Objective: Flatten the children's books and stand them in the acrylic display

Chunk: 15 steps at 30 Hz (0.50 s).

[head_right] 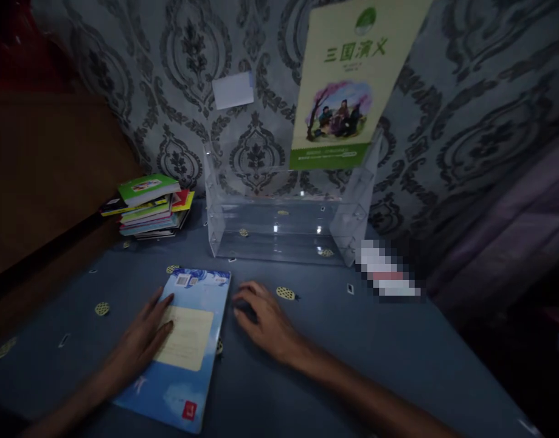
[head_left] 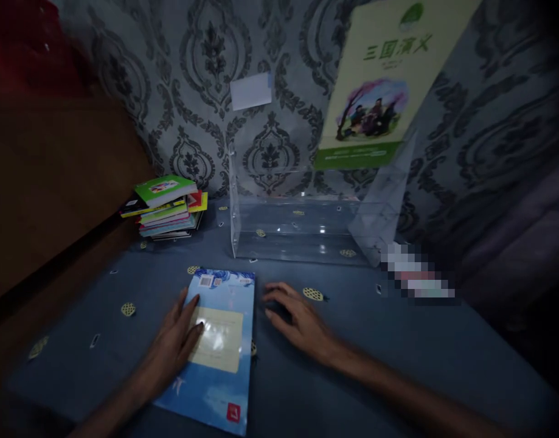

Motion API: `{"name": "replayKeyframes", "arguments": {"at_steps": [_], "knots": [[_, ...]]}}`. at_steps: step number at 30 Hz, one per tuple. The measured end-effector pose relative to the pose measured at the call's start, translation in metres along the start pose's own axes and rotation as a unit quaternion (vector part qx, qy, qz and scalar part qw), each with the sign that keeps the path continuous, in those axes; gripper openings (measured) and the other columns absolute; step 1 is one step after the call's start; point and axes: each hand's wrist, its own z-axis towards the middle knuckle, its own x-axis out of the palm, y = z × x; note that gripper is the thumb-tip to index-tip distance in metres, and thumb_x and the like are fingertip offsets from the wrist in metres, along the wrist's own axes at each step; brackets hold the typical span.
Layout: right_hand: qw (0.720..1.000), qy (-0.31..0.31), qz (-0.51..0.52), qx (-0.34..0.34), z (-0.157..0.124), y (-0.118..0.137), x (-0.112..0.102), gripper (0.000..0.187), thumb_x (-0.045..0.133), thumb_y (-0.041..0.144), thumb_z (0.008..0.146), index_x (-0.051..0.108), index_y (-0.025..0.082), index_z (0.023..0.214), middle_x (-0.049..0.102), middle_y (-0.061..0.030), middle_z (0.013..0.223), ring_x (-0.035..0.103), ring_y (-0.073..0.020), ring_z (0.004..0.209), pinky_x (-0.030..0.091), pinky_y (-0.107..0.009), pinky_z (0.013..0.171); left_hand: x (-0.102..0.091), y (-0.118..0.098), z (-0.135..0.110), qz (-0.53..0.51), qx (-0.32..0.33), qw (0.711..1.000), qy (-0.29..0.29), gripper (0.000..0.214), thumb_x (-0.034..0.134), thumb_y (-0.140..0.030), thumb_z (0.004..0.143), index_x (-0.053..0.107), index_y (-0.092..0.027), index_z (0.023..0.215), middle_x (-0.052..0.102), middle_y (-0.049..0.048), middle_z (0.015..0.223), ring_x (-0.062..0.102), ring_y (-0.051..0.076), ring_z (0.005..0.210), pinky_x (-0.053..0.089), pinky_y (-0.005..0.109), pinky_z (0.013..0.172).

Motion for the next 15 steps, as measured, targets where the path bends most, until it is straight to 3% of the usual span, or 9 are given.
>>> {"name": "replayKeyframes", "arguments": {"at_steps": [6,8,10,12,15], "knots": [[0.989,-0.059,-0.137,-0.001,-0.015,-0.025,-0.024,0.022,0.049,0.022,0.091,0.063,0.021,0.107,0.058,-0.0135,0.126,0.053,-0.0300,0.120,0.047,-0.051,0.099,0.035,-0.084,0.009,-0.027,0.080,0.996,-0.020,0.060,0.040,-0.034,0.099,0.018,-0.024,0.154,0.021,0.0166,0.161,0.026,0.033,0.147,0.041,0.053,0.109],[0.983,-0.071,-0.170,0.016,-0.021,-0.036,-0.038,0.023,0.048,0.021,0.090,0.063,0.020,0.108,0.058,-0.0138,0.126,0.053,-0.0306,0.119,0.047,-0.051,0.098,0.035,-0.112,0.024,-0.014,0.106,0.994,-0.013,0.056,0.043,-0.038,0.098,0.028,-0.018,0.149,0.031,0.0204,0.154,0.030,0.036,0.143,0.042,0.056,0.106],[0.980,-0.073,-0.183,0.028,-0.026,-0.046,-0.052,0.025,0.048,0.020,0.090,0.063,0.020,0.110,0.058,-0.0141,0.127,0.054,-0.0302,0.118,0.048,-0.049,0.098,0.030,-0.134,0.048,0.024,0.133,0.991,0.014,0.045,0.049,-0.042,0.095,0.048,-0.017,0.132,0.051,0.0189,0.134,0.045,0.037,0.127,0.042,0.058,0.101],[0.980,-0.067,-0.184,0.037,-0.030,-0.053,-0.063,0.027,0.047,0.021,0.091,0.062,0.019,0.113,0.057,-0.0143,0.128,0.054,-0.0298,0.120,0.048,-0.049,0.099,0.023,-0.145,0.078,0.069,0.137,0.987,0.046,0.026,0.048,-0.037,0.095,0.060,-0.019,0.109,0.060,0.0131,0.109,0.054,0.032,0.107,0.043,0.056,0.095],[0.979,-0.060,-0.191,0.040,-0.032,-0.058,-0.070,0.031,0.045,0.025,0.093,0.061,0.019,0.119,0.054,-0.0153,0.135,0.051,-0.0312,0.126,0.047,-0.051,0.101,0.022,-0.142,0.114,0.015,0.149,0.988,0.041,0.022,0.041,-0.027,0.098,0.060,-0.019,0.104,0.060,0.0098,0.099,0.055,0.026,0.096,0.048,0.045,0.088]]}}
